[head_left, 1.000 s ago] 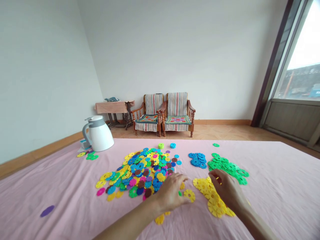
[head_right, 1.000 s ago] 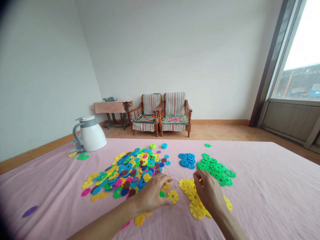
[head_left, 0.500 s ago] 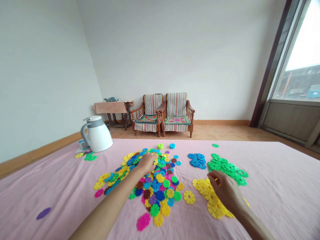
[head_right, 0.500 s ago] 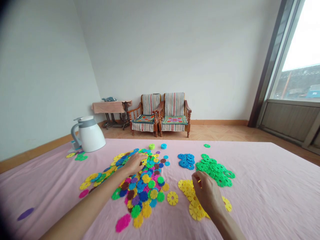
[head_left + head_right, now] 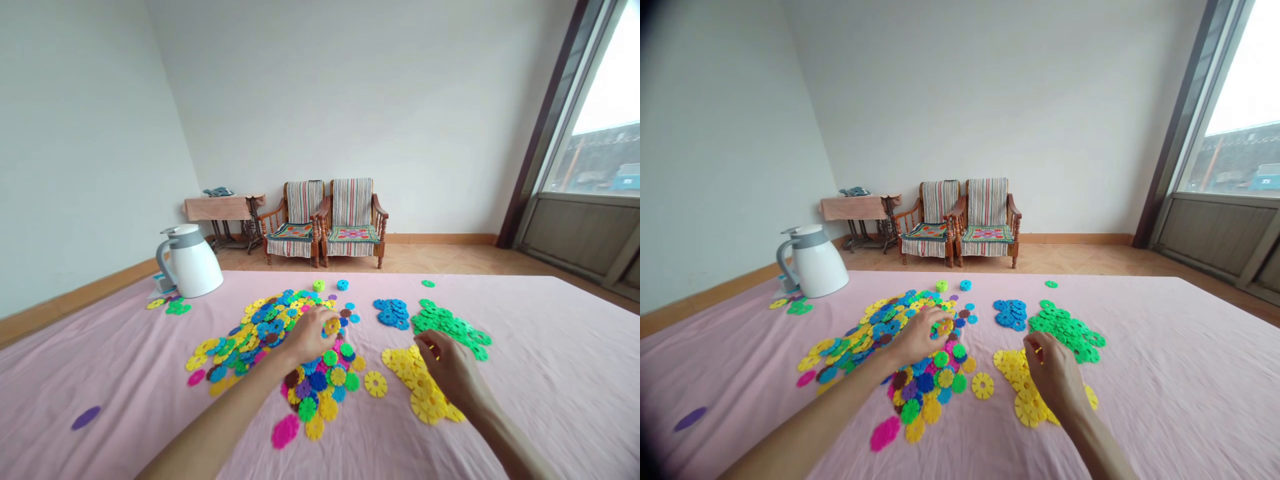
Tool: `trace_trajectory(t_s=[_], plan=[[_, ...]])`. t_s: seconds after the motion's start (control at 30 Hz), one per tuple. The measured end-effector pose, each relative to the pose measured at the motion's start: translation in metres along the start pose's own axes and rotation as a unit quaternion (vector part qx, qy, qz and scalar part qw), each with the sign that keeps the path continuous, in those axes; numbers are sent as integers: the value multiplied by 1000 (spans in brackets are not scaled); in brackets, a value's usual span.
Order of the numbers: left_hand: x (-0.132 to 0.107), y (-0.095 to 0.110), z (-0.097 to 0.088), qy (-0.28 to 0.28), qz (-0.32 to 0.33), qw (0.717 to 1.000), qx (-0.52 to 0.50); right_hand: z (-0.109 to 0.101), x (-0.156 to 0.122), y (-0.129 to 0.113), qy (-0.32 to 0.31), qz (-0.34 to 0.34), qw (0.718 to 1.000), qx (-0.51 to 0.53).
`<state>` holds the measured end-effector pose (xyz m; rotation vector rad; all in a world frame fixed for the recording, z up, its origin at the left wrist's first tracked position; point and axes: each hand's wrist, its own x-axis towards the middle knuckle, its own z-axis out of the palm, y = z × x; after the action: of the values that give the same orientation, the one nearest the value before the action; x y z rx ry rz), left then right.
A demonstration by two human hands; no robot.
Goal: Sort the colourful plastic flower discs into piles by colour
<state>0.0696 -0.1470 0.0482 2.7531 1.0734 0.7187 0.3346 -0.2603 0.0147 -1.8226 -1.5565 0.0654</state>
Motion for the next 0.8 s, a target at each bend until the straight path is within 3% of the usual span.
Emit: trace_trajectory(t_s=[0.13, 0.23, 0.37, 0.67, 0.8], plan=[[-5, 46, 17, -82, 71, 990, -85, -2, 0, -1, 3, 3, 1000, 8], [-9, 65, 28, -133, 109, 981, -89, -2, 0, -2, 11, -3, 1000, 8], [-12, 72, 34, -168, 121, 978, -39, -5, 1, -2, 20, -7, 1000, 3], [-5, 87, 25, -227, 81, 969, 49, -15, 4, -2, 43, 11, 999, 1], [-1, 92, 31, -195, 66, 979, 4, -19, 4, 0, 52, 21, 998, 5]])
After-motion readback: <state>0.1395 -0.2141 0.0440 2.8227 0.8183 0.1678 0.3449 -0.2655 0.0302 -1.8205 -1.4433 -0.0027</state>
